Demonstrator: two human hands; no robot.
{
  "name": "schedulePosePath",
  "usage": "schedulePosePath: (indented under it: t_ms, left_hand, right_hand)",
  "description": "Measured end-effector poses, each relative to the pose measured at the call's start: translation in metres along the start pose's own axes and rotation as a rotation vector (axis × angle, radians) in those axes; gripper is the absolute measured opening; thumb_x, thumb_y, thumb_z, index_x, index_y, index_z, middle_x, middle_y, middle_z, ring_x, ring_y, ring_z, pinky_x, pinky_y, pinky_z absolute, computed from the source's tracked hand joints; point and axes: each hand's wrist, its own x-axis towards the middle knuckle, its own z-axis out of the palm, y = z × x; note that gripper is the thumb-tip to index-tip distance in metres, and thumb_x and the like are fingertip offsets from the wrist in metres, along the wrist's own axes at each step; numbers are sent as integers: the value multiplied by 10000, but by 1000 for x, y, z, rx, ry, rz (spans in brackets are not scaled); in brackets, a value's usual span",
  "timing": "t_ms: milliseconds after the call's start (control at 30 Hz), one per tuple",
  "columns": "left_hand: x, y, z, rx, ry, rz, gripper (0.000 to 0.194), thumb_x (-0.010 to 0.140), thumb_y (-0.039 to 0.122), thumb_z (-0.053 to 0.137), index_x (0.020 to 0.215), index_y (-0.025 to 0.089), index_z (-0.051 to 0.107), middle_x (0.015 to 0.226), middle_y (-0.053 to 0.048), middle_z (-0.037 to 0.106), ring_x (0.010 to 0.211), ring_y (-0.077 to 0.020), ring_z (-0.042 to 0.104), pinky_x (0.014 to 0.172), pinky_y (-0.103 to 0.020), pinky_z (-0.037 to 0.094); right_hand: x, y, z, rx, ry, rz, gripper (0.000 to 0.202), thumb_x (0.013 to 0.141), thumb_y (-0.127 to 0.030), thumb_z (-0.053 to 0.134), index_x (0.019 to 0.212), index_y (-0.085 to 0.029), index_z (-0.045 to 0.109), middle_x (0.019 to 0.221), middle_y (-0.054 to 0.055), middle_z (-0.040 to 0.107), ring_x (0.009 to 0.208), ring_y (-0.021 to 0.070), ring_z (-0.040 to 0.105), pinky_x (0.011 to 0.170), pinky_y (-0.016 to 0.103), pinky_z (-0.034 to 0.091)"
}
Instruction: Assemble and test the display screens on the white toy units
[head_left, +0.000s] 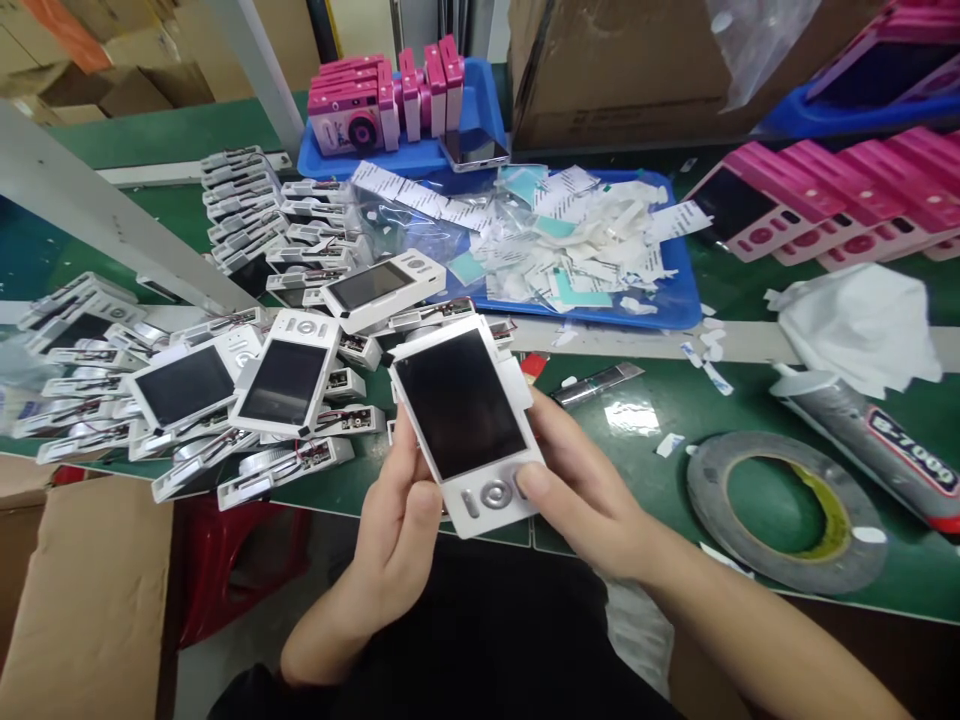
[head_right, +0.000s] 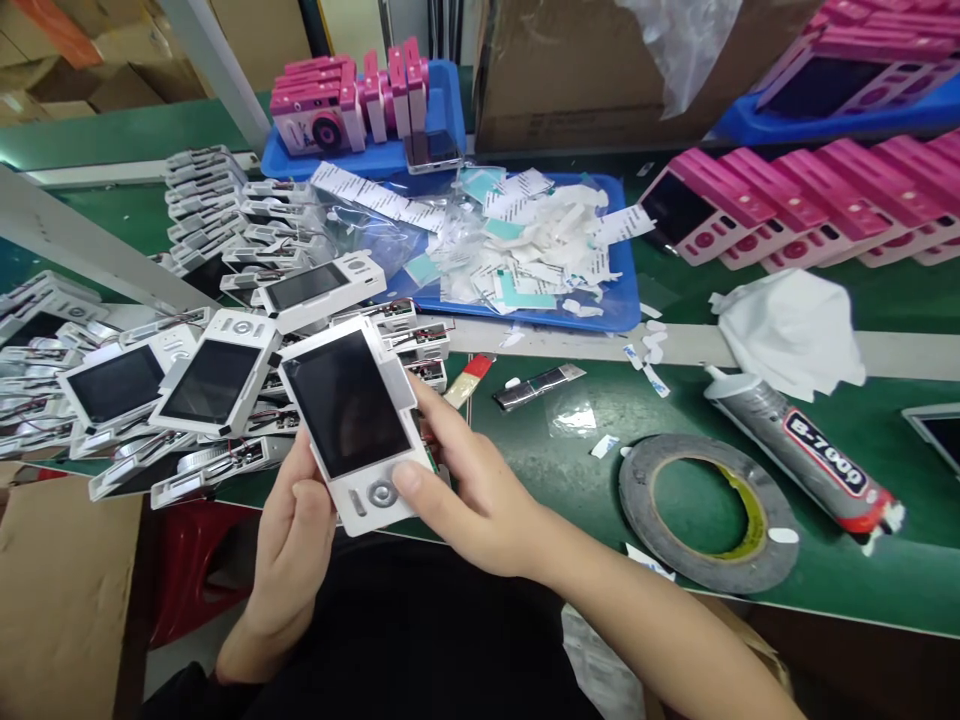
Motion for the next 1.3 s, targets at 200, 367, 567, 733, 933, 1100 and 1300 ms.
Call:
schedulePosePath:
  t_ms: [200,367,567,733,933,1100,1300]
  left_hand:
    - [-9,4,-30,263,8,160,519,1119,323,551,1629,383,475,1405,1,765,1074,-129,796,921,-188,616]
    - [-15,-16,-54,878,-73,467,860,948,700,651,1665,282,424,1264,-121,759,1141,-288,753,998,-397,633]
    - [-28,-52,-43,1009,-133,406,1030,977,741,521,1756,243,67,1347,-218,623,1276,-411,666,1016,-567,615]
    - [-36,-50,-37,952,-80,241,851,1014,413,698,1696,253,215,1316,-153,572,1219,-306,697,990,-432,650]
    - [-30,-37,-43,862,-131,77,740,891,249,827,1514,240,429,1409,-129,609,1308,-278,691,1086,-394,623]
    - [-29,-40,-48,767,-131,90,727,877,267,852,1505,289,486,1395,-87,670,1290,-272,711,1100,-395,615]
    - [-31,-45,-50,738,-106,215,630,963,454,775,1510,275,518,1322,-86,701,1221,-248,729,1070,-367,616]
  right_hand:
    - [13,-13,-12,25,292,130,454,1023,-458,687,1445,-345,562,794,-31,662,610,146,587,535,274,495]
    - [40,-14,-12,-132,237,234,580,1004,-503,652,1526,-304,495,925,15,717,748,202,689,684,374,587]
    - [63,-4,-1,-541,198,141,561,1010,-478,509,1474,-172,581,1341,159,699,1224,335,683,1057,579,559]
    - [56,6,-3,-737,217,72,647,1060,-546,425,1522,-113,556,1452,214,633,1289,356,658,1059,608,569]
    - [17,9,-3,-840,332,-140,519,1102,-486,475,1546,-219,508,1531,171,598,1385,334,600,1062,561,572]
    - [-33,27,10,-843,598,-199,290,1028,-297,606,1313,-256,642,1088,90,665,1019,251,641,727,367,561]
    - [-56,47,11,-540,340,73,273,1109,-359,479,1330,-263,606,1059,48,737,801,166,699,674,292,579]
